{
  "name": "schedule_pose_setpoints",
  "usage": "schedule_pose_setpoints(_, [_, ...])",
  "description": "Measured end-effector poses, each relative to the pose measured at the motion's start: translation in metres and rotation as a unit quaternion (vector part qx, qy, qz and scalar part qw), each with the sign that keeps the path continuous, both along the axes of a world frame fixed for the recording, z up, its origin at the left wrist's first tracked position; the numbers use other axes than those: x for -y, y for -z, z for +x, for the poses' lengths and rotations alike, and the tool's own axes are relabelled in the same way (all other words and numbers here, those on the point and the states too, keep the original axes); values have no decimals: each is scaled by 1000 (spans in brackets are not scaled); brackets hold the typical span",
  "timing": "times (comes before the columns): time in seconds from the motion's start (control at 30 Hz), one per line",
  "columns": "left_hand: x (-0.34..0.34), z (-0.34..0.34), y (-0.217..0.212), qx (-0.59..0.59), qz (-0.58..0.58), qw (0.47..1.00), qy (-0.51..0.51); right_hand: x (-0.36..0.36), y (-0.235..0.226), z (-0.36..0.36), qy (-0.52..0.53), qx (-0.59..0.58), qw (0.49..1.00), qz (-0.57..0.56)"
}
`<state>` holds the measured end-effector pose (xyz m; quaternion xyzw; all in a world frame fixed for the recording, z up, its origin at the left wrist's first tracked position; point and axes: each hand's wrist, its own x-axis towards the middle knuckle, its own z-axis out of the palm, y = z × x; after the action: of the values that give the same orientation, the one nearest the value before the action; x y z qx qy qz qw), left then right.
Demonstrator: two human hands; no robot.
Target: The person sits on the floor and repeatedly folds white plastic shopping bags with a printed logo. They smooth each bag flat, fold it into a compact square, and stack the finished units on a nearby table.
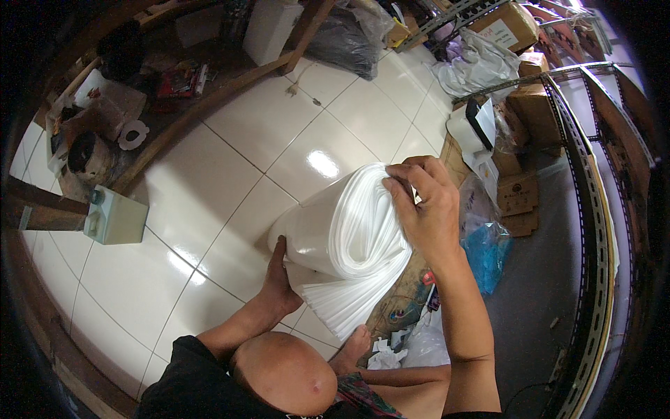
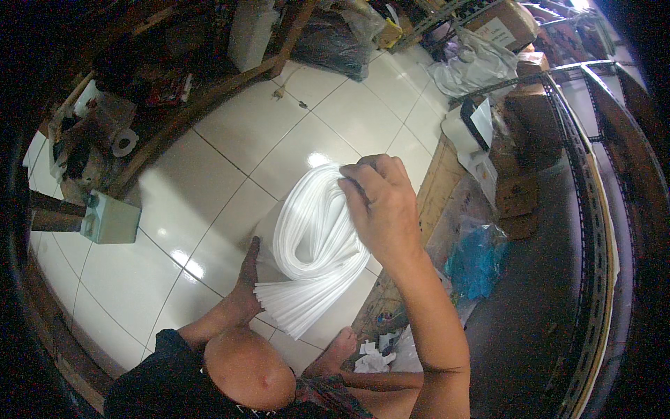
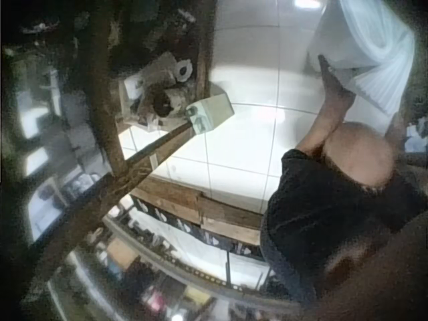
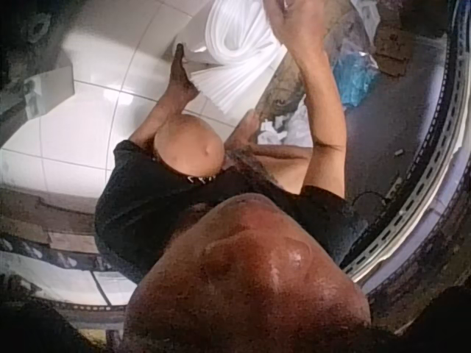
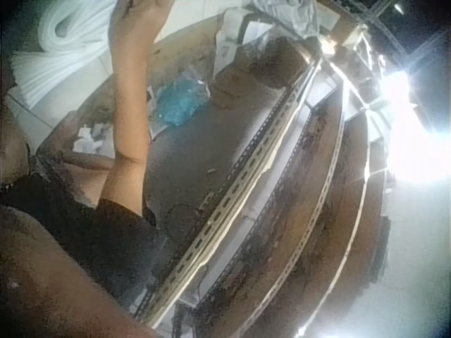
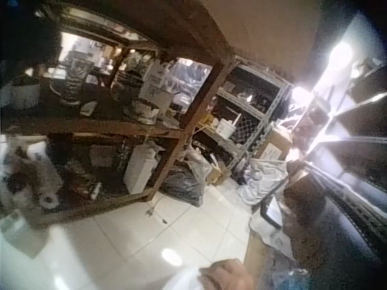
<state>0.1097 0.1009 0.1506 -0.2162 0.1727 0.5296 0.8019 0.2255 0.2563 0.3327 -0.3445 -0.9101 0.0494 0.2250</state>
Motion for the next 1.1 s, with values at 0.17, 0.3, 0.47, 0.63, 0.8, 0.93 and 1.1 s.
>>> schedule_pose_setpoints(0.17, [-3, 4, 9, 23, -7, 1000, -3, 3, -6, -1, 5, 23, 1000, -4])
schedule_pose_setpoints(0.3, [-3, 1, 2, -4, -23, 1000, 3, 7, -6, -3, -2, 40, 999, -4])
schedule_pose_setpoints(0.47, [2, 6, 11, -33, 30, 999, -30, 15, -16, -12, 13, 95, 995, 9])
schedule_pose_setpoints(0.63, [3, 12, 38, -111, 151, 982, -28, 11, -26, -10, -2, 224, 974, 48])
schedule_pose_setpoints(0.8, [7, 14, 49, -133, 125, 983, -1, 13, -32, -9, -62, 352, 931, 79])
schedule_pose_setpoints(0.93, [10, 5, 51, -142, 65, 988, -6, 7, -31, -29, -96, 388, 916, 46])
schedule_pose_setpoints(1.1, [11, 6, 51, -142, 38, 989, 13, 5, -21, -25, -71, 358, 931, 18])
